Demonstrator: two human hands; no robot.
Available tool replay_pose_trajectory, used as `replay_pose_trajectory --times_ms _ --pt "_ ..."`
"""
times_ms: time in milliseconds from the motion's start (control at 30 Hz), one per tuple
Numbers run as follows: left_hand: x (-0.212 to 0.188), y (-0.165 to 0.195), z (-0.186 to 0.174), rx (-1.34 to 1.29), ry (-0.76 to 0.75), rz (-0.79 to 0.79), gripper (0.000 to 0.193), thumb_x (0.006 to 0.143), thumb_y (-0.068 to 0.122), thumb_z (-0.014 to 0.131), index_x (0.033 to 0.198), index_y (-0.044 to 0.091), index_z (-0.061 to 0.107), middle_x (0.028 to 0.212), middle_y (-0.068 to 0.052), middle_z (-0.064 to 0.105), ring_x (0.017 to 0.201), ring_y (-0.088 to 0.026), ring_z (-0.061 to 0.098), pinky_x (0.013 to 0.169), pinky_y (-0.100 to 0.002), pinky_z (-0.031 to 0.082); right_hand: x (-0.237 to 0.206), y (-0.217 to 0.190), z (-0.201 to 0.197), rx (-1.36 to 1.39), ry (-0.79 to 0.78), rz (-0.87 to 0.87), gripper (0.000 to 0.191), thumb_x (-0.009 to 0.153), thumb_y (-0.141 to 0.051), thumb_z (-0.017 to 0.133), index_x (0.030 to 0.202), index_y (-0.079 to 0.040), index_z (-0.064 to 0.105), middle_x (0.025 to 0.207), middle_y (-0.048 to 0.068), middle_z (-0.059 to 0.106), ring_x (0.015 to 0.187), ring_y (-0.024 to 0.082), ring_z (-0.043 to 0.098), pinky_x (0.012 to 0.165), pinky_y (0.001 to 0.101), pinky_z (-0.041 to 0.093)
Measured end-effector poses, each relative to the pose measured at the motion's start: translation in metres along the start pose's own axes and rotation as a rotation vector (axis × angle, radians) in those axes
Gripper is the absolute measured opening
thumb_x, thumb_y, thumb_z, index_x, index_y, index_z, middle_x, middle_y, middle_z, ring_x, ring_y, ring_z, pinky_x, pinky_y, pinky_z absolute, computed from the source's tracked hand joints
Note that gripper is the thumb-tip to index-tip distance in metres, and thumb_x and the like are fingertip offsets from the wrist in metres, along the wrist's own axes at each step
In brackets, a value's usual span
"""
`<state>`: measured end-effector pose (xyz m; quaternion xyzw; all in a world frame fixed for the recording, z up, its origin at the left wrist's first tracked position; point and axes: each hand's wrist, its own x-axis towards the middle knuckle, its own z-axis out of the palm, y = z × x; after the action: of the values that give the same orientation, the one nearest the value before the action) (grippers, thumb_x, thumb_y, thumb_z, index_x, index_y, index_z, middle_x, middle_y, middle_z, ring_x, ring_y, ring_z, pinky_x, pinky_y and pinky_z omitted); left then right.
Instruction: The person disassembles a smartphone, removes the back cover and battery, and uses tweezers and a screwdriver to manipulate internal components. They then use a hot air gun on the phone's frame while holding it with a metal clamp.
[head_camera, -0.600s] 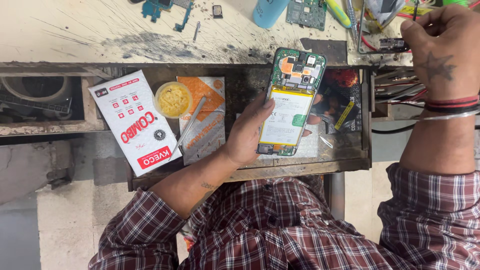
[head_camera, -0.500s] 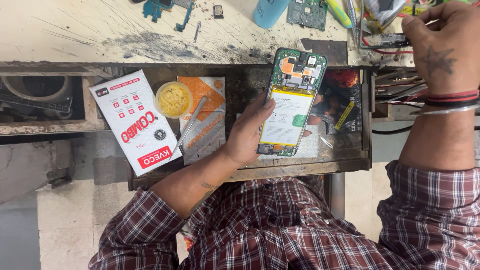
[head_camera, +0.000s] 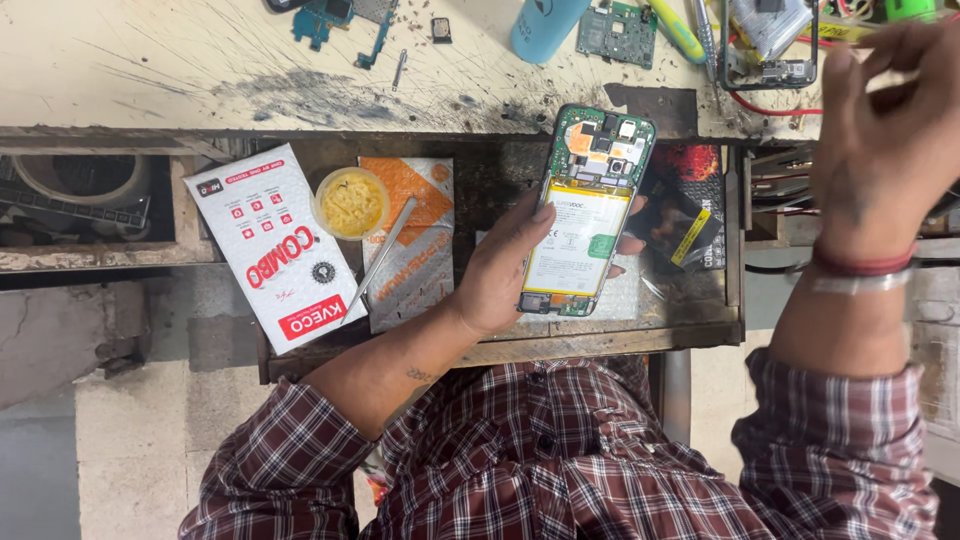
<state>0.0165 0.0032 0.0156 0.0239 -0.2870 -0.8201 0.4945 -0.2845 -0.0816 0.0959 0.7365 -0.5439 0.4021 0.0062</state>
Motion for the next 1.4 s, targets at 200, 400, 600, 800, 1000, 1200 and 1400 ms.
replay_pose_trajectory --times_ms 200,400,600,800,1000,1200,1400 --pt "-0.007 -0.014 -0.010 0.059 0.044 0.016 0.056 0.118 0.031 0.036 0.163 -0.001 0.032 0.150 -0.026 0.052 0.138 -0.039 0.060 0.118 -0.051 0.049 -0.048 -0.105 -0.002 0.033 -0.256 -0.190 0.013 0.095 -0.002 0.085 0.100 -0.005 0.073 0.093 0.010 0.075 0.080 0.020 0.071 0.070 0.0300 0.054" --pt "-0.003 -0.027 -0.016 -0.008 0.174 -0.015 0.053 0.114 0.026 0.042 0.158 -0.002 0.033 0.146 -0.020 0.056 0.131 -0.033 0.061 0.111 -0.051 0.053 -0.046 -0.134 0.018 0.172 -0.244 -0.090 0.016 0.097 -0.002 0.085 0.110 -0.004 0.076 0.103 0.008 0.073 0.084 0.016 0.076 0.070 0.0270 0.059" --pt "-0.009 -0.021 -0.012 0.125 0.208 -0.002 0.056 0.116 0.029 0.042 0.161 -0.004 0.035 0.147 -0.020 0.057 0.129 -0.028 0.062 0.110 -0.044 0.052 -0.047 -0.137 0.021 0.089 -0.206 -0.107 0.017 0.099 -0.003 0.084 0.113 -0.003 0.076 0.104 0.009 0.073 0.084 0.017 0.076 0.074 0.0278 0.059" --pt "-0.007 -0.015 -0.004 0.059 0.128 -0.021 0.055 0.116 0.029 0.040 0.162 0.000 0.031 0.150 -0.022 0.055 0.137 -0.034 0.060 0.113 -0.045 0.052 -0.048 -0.135 0.018 0.004 -0.233 -0.116 0.011 0.100 -0.008 0.086 0.107 -0.006 0.077 0.097 0.007 0.073 0.078 0.018 0.072 0.070 0.0299 0.055" --pt "-0.010 -0.012 -0.001 0.112 0.156 -0.042 0.054 0.116 0.029 0.038 0.161 0.000 0.030 0.149 -0.023 0.055 0.135 -0.035 0.061 0.109 -0.045 0.056 -0.045 -0.138 0.018 -0.023 -0.261 -0.103 0.011 0.103 -0.011 0.087 0.105 -0.006 0.077 0.091 0.006 0.071 0.077 0.020 0.071 0.071 0.0321 0.053" --pt "-0.012 -0.007 0.002 0.127 0.139 -0.038 0.055 0.116 0.030 0.041 0.162 0.001 0.030 0.149 -0.022 0.055 0.134 -0.034 0.062 0.108 -0.044 0.056 -0.034 -0.138 0.017 0.020 -0.327 -0.123 0.015 0.098 -0.008 0.083 0.102 -0.002 0.070 0.093 0.011 0.069 0.080 0.026 0.069 0.069 0.0352 0.052" --pt "-0.012 -0.006 0.001 0.152 0.118 -0.035 0.056 0.116 0.032 0.041 0.162 0.001 0.031 0.150 -0.022 0.055 0.134 -0.033 0.062 0.107 -0.042 0.056 -0.034 -0.133 0.020 0.054 -0.381 -0.065 0.016 0.101 -0.010 0.083 0.102 -0.002 0.069 0.093 0.010 0.068 0.084 0.027 0.068 0.072 0.0359 0.051"
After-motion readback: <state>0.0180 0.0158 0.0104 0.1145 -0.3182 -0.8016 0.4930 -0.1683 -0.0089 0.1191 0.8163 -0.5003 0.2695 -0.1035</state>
